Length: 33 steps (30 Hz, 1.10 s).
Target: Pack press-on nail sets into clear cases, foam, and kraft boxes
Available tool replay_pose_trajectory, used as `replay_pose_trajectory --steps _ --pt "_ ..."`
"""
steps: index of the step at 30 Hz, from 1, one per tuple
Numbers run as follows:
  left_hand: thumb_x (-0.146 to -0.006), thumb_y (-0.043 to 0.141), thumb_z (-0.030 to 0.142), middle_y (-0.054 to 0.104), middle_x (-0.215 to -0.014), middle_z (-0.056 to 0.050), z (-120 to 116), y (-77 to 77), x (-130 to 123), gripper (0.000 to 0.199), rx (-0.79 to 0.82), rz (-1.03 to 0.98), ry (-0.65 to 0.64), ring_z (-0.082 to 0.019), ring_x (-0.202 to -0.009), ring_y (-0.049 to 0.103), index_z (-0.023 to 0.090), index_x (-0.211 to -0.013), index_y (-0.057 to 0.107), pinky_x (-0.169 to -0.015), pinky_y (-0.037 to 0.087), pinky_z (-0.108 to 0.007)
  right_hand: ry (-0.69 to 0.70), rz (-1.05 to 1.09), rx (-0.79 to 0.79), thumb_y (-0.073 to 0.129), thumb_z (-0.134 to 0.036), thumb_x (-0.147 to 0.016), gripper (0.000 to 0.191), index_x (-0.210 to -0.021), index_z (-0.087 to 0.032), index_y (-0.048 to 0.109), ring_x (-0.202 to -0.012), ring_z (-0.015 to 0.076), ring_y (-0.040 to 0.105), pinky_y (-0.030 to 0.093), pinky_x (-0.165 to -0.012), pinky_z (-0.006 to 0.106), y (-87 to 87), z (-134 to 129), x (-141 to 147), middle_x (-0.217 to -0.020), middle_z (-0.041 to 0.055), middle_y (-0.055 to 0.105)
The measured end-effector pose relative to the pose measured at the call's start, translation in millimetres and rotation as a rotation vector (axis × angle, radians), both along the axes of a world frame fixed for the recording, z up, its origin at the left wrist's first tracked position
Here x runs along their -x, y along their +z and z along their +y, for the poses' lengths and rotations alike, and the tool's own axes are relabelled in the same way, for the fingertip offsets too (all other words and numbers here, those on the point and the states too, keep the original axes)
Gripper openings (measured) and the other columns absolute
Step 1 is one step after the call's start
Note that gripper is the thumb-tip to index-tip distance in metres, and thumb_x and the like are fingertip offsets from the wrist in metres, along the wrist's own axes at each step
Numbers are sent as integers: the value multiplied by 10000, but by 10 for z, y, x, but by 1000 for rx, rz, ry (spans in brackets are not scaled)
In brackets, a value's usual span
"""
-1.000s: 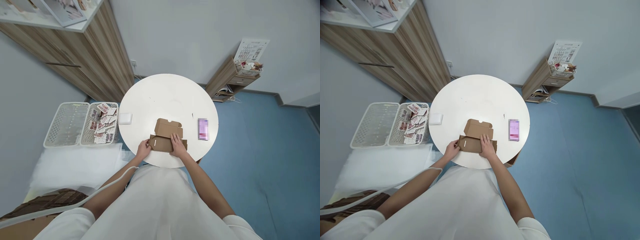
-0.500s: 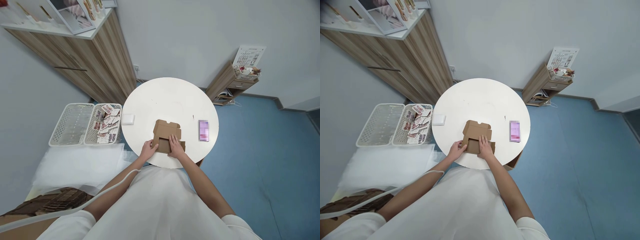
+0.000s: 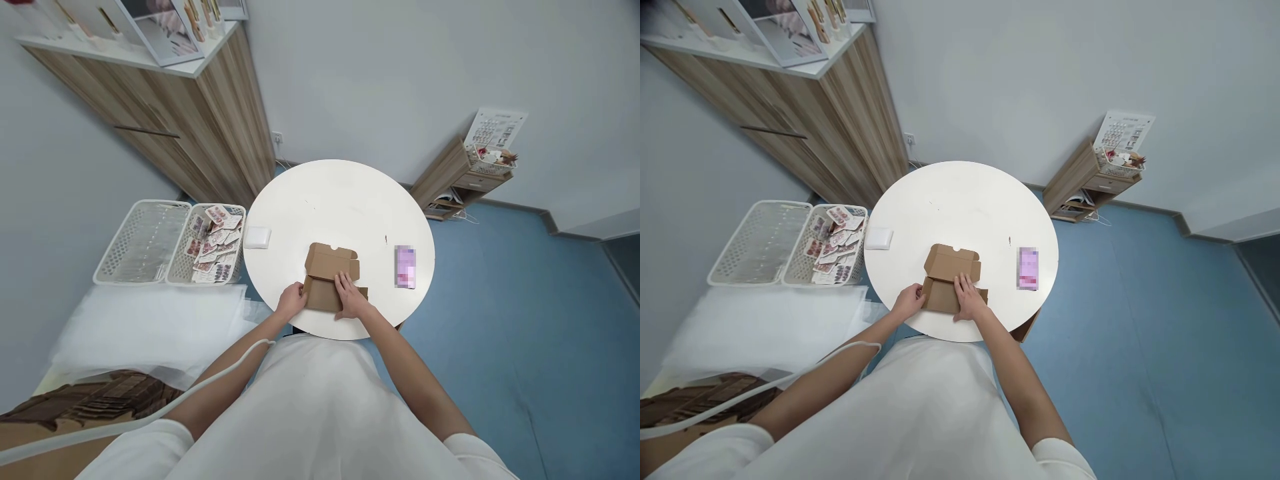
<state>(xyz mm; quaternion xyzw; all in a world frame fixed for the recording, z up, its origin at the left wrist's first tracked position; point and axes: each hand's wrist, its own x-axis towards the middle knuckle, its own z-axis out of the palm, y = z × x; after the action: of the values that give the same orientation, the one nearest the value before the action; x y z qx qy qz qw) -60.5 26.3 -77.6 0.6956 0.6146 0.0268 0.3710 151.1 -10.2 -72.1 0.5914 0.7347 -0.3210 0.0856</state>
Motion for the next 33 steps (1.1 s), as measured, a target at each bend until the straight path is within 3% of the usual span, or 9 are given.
replay_pose_trajectory --steps 7,11,14,18,20,24,28,31,33 --pt "-688 484 137 628 -848 -86 47 29 -71 247 -9 162 -59 -233 -812 592 167 -932 507 -652 401 -297 -9 -16 -22 793 -463 -406 1347 -1391 -123 -62 -1337 317 -100 145 -1065 437 -9 -21 45 -1467 175 -36" --pt "-719 484 165 621 -859 -86 14 62 -38 267 -22 145 -75 -230 -826 590 161 -985 502 -687 407 -304 -7 -33 -34 798 -448 -402 1337 -1393 -111 -34 -1337 322 -95 140 -1070 429 -9 -24 53 -1467 176 -30" --pt "-750 521 326 574 -1030 -104 -31 118 67 538 -54 -24 -100 -201 -816 588 153 -1230 353 -723 426 -308 -2 -44 -28 786 -442 -428 1310 -1394 -135 -44 -1341 314 -83 145 -1067 437 -3 -26 44 -1471 153 -43" --pt "-535 720 442 467 -1180 -121 17 176 161 1061 -60 -164 -303 -249 -942 550 209 -1377 118 -790 427 -341 3 -44 -23 779 -434 -445 1293 -1393 -154 -54 -1345 304 -71 158 -1061 438 -5 -22 35 -1472 137 -55" --pt "-458 769 409 468 -1156 -117 90 170 154 1139 -47 -116 -389 -283 -1013 516 217 -1381 131 -823 414 -351 4 -43 -19 783 -424 -443 1292 -1394 -148 -47 -1345 303 -71 164 -1060 431 2 -12 47 -1471 141 -61" --pt "-460 770 390 454 -1153 -117 204 106 112 1125 -29 -46 -432 -292 -1072 483 208 -1380 149 -860 396 -339 -15 -15 -41 788 -410 -440 1286 -1394 -188 -45 -1345 298 -80 141 -1057 471 86 -29 66 -1473 127 -61" --pt "-470 760 404 440 -1168 -102 211 62 113 1132 -6 -46 -433 -290 -1061 491 226 -1384 116 -829 413 -331 -273 85 -177 706 -500 -542 1167 -1389 -257 -60 -1342 295 -100 84 -1042 547 190 -214 -48 -1475 81 -102" --pt "-471 758 413 443 -1169 -95 197 51 113 1138 25 -56 -422 -280 -1008 519 249 -1385 100 -765 435 -315 -688 260 -192 605 -529 -645 1034 -1396 -218 -34 -1354 271 16 188 -1051 474 166 -435 -212 -1480 95 -9" --pt "-474 756 420 446 -1174 -95 196 48 97 1136 36 -62 -409 -276 -985 528 257 -1386 98 -735 440 -305 -974 443 -82 567 -546 -672 975 -1401 -181 33 -1322 270 204 307 -1006 426 106 -558 -300 -1456 126 155"
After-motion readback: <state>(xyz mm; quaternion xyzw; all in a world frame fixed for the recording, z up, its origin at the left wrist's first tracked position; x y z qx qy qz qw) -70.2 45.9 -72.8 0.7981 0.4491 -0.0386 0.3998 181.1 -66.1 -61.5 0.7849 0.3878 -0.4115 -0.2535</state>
